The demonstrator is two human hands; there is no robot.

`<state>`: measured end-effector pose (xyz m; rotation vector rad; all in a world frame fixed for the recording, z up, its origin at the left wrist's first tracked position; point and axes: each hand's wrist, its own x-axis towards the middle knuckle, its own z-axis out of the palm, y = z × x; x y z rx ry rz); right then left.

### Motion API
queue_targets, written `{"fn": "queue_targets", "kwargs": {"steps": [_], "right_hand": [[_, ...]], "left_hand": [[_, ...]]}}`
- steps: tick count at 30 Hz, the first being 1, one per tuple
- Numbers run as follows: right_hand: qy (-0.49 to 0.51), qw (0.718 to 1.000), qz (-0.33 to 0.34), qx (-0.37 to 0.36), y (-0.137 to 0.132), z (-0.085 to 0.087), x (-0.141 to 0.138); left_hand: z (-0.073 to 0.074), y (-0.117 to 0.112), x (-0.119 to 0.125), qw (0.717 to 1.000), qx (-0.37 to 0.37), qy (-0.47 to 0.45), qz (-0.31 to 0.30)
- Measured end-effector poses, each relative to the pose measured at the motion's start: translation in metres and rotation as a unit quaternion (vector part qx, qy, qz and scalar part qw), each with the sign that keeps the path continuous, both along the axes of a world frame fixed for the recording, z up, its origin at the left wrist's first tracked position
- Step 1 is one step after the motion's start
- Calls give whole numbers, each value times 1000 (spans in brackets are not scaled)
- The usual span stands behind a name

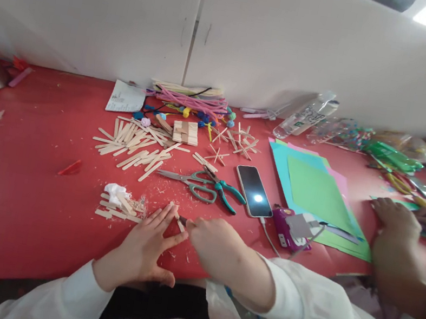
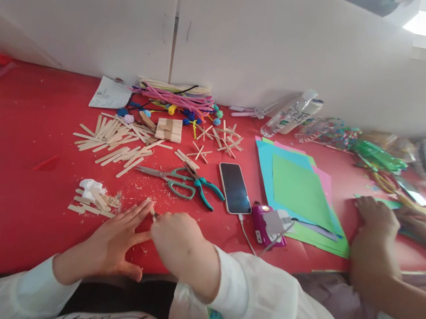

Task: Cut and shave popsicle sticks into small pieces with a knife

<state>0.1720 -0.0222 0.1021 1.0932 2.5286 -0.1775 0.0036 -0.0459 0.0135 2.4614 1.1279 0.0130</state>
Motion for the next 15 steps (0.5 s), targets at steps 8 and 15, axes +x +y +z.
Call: {"fn": "queue_targets", "kwargs": {"steps": [8, 15], "right_hand": [[225, 953, -160, 124, -56, -50, 41], [348, 869, -294, 195, -66, -53, 57]], "left_hand": [[3, -4, 2, 999, 26, 6, 22], [12, -1, 0, 997, 53, -10, 47]]}}
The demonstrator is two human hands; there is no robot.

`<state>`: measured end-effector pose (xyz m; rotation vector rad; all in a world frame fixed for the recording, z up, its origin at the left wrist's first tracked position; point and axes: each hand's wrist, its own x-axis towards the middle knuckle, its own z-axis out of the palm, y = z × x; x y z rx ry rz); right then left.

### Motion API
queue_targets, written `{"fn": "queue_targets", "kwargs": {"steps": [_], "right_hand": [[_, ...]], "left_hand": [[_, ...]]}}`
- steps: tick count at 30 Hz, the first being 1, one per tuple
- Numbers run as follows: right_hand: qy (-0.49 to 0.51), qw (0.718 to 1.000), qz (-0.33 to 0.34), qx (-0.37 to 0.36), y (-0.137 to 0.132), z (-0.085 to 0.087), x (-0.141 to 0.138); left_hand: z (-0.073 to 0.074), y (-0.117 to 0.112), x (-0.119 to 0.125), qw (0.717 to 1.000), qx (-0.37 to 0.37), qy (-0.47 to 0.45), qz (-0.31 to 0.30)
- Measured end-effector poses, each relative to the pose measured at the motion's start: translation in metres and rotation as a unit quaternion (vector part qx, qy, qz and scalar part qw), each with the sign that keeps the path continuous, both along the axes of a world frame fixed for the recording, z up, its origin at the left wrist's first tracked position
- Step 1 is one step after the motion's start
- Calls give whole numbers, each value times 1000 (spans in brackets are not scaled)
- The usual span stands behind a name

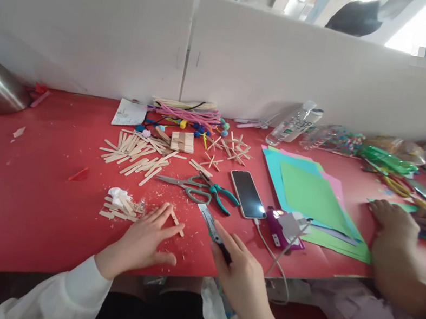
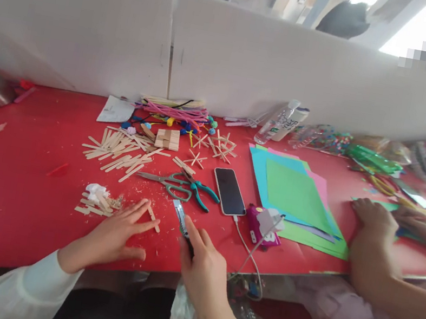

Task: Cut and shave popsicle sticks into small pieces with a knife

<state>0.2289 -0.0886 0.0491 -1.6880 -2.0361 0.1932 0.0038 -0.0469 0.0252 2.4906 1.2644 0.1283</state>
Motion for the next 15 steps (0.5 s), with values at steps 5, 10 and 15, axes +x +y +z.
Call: {"fn": "queue_targets", "kwargs": {"steps": [5, 10, 15], "right_hand": [[28, 999, -9, -41, 19, -12, -2], [40, 995, -5, -93, 46, -21, -21], [63, 993, 15, -95, 68, -19, -34]], "left_hand": [[7, 18, -2, 993, 73, -52, 73], [6, 40, 5, 997, 45, -24, 59], [8, 40, -9, 997, 23, -28, 75]]}}
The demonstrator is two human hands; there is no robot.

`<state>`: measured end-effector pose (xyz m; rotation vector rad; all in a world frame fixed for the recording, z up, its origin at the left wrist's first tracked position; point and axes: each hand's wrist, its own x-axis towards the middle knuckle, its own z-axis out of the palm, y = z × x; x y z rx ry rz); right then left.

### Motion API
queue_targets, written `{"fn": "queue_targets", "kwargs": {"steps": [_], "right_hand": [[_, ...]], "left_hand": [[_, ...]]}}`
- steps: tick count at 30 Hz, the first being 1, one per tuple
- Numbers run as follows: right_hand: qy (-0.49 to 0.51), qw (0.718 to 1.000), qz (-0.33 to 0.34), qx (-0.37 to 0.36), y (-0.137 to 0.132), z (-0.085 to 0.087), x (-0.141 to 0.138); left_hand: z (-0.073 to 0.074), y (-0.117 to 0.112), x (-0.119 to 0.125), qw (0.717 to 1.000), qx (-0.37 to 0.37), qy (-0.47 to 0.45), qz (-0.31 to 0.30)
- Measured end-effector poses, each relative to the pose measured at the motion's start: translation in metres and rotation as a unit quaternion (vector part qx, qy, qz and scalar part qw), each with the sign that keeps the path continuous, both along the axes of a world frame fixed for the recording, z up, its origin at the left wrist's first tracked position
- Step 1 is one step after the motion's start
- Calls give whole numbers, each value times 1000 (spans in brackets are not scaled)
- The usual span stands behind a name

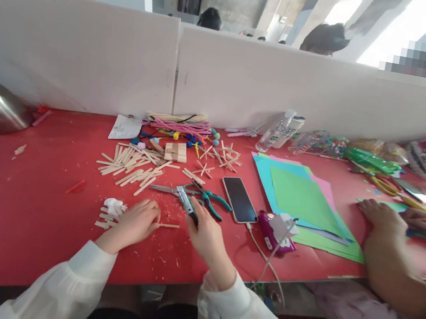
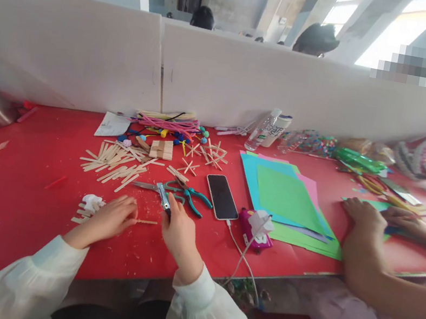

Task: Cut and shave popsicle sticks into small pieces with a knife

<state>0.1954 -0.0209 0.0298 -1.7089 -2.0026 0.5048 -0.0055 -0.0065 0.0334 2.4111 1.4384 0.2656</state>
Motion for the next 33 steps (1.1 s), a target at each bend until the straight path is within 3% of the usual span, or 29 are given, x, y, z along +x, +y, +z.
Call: {"fn": "queue_targets", "kwargs": {"steps": [4, 6, 10, 16, 21, 24, 27, 33], "right_hand": [[25, 1000, 8, -10, 16, 5, -2], [43, 999, 20, -18, 25, 8, -6], [95, 993, 63, -33, 43, 13, -20], [208, 973, 85, -49, 74, 5, -42], [335, 938, 39, -87, 91, -3, -46], [393, 913, 16, -111, 87, -6, -49], [420, 901, 4, -106, 79, -7, -55], [401, 915, -16, -43, 74, -8, -58]], "left_hand": [[7, -1, -24, 997, -32, -28, 59], [11, 5, -29, 985, -59, -126, 104], [17, 30, -21, 895, -79, -393, 195], [5, 69, -9, 862, -39, -456, 217], [-13, 74, -6, 840, -17, -481, 249], [-17, 67, 2, 838, -28, -483, 255], [-19, 59, 10, 860, -31, -448, 242], [-18, 49, 16, 905, 17, -364, 220]]}}
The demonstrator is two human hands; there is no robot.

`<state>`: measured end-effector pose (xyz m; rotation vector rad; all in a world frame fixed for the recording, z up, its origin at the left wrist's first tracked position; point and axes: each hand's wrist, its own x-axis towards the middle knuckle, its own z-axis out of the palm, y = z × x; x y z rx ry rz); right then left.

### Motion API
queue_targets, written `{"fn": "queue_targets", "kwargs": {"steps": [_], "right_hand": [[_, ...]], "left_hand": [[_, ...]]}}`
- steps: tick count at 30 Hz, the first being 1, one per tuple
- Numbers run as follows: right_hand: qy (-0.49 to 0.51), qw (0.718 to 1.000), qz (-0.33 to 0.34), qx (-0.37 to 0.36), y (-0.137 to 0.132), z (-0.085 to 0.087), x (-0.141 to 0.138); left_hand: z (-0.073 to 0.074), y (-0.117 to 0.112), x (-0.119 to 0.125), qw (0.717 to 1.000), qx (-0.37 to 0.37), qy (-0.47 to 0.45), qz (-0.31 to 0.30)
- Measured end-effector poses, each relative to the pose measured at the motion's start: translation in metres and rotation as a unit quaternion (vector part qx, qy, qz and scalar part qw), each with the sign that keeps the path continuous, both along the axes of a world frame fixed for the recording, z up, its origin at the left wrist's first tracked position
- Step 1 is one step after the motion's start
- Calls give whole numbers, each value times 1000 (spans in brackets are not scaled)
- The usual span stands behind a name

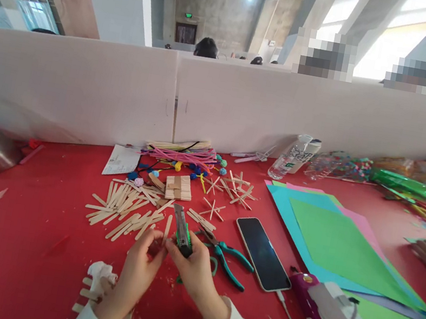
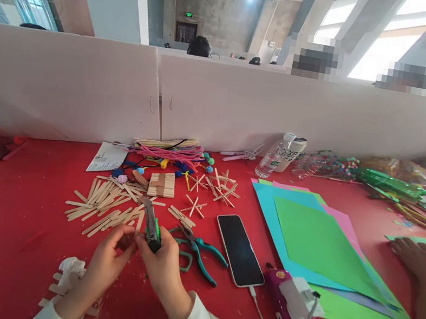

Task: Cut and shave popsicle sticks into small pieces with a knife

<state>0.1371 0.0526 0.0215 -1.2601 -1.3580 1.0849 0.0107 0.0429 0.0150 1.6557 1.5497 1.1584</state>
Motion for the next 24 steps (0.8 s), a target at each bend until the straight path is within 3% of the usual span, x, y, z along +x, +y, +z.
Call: {"fn": "queue_targets", "kwargs": {"steps": [5, 11, 20, 24], "right_hand": [[-42, 999, -12, 32, 0, -3, -1], [-77, 995, -17, 58, 0, -5, 0], [-91, 993, 17, 79, 0, 1, 5], [-118, 989, 24, 84, -1, 0, 7]], "left_hand": [[-1, -1, -1, 998, 46, 46, -25], [-3, -4, -4, 996, 63, 30, -63], [5, -6, -2, 991, -44, -98, -85], [6, -2, -4, 989, -57, -84, -104]]}}
